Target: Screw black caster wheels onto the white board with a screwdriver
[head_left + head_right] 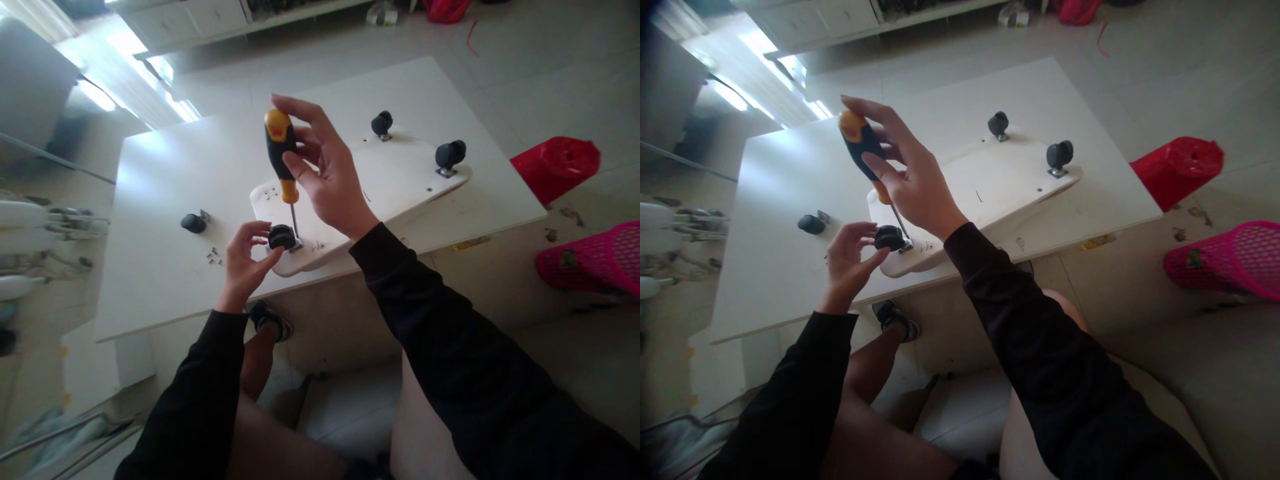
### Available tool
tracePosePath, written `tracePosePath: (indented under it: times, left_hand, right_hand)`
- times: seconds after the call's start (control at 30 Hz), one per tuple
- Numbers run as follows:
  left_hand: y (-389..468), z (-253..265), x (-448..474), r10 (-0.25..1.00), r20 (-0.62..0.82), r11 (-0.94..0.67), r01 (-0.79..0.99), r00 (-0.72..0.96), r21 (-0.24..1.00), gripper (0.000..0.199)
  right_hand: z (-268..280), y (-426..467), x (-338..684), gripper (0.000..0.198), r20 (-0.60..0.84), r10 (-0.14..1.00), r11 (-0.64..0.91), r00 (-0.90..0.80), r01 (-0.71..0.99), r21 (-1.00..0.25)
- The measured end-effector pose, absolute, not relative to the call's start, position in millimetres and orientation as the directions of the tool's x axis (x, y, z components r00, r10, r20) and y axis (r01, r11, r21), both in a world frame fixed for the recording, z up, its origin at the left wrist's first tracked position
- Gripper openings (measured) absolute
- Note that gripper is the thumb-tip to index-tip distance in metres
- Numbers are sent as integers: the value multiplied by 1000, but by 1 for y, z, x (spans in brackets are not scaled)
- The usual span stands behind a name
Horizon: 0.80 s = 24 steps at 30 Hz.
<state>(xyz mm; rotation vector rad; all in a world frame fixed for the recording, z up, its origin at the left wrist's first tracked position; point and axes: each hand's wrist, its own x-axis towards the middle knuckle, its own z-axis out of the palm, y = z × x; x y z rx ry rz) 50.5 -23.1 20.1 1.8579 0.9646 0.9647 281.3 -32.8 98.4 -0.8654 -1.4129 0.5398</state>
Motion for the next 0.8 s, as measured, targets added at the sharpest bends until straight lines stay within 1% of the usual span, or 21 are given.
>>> tracePosePath:
  times: [0.1,0.2,0.27,0.37,0.47,0.53,0.6,0.7,0.8]
  left_hand:
    - [-23,20,49,868,237,-378,270,436,886,52]
    - [-24,23,48,857,243,-394,274,454,877,52]
    - [-25,25,49,852,245,-402,278,463,872,49]
    - [-27,28,51,855,231,-395,294,465,870,44]
    - [-28,30,51,858,223,-387,298,462,872,43]
    - [-28,30,51,856,226,-391,296,465,872,43]
    - [-27,29,51,853,227,-395,297,469,869,44]
    - [-26,28,50,852,227,-397,300,472,867,44]
    - [-26,26,50,854,231,-396,293,467,870,43]
  right_hand:
    - [110,-35,274,46,572,819,554,50,191,-810]
    - [115,-36,268,45,562,827,543,20,232,-807]
    - [114,-36,264,42,582,812,552,46,262,-792]
    - [110,-34,260,37,637,759,581,134,302,-756]
    - [107,-36,260,42,660,737,575,147,377,-726]
    - [109,-39,262,46,644,756,564,116,382,-732]
    - [112,-42,264,43,619,778,560,107,331,-760]
    - [115,-45,264,37,558,810,503,180,277,-819]
    - [116,-44,260,40,511,810,424,286,316,-849]
